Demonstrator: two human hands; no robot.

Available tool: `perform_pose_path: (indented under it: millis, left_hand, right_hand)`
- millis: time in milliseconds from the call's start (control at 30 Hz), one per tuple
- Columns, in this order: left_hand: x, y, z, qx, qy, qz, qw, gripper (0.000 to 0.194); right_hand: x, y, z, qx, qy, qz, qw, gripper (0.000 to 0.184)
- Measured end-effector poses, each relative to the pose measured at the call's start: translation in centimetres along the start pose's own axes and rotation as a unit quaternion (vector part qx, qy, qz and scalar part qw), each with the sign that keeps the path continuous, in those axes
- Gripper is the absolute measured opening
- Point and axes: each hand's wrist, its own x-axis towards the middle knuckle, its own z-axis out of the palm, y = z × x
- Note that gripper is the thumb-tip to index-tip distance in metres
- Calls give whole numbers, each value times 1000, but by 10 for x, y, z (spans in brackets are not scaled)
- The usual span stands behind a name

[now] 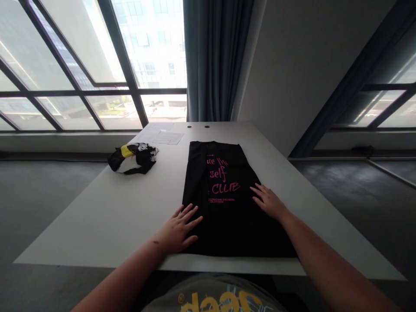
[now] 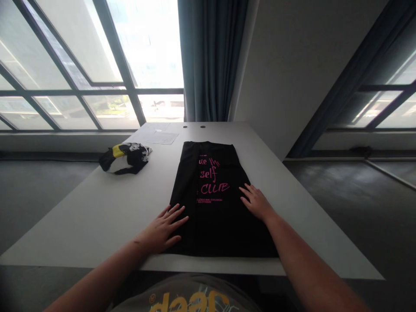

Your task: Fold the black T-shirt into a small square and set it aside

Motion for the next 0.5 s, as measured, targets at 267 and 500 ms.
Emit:
perform_pose_path:
  millis: [267,500]
  left_hand:
    - [-23,9,-13,-45,-36,52,997,62]
    - [-5,27,-25,-67,3,70,995,36]
  right_hand:
    - [-31,-3,-1,9,39,9,999,53]
    - [-41,-6,-5,5,60,41,997,53]
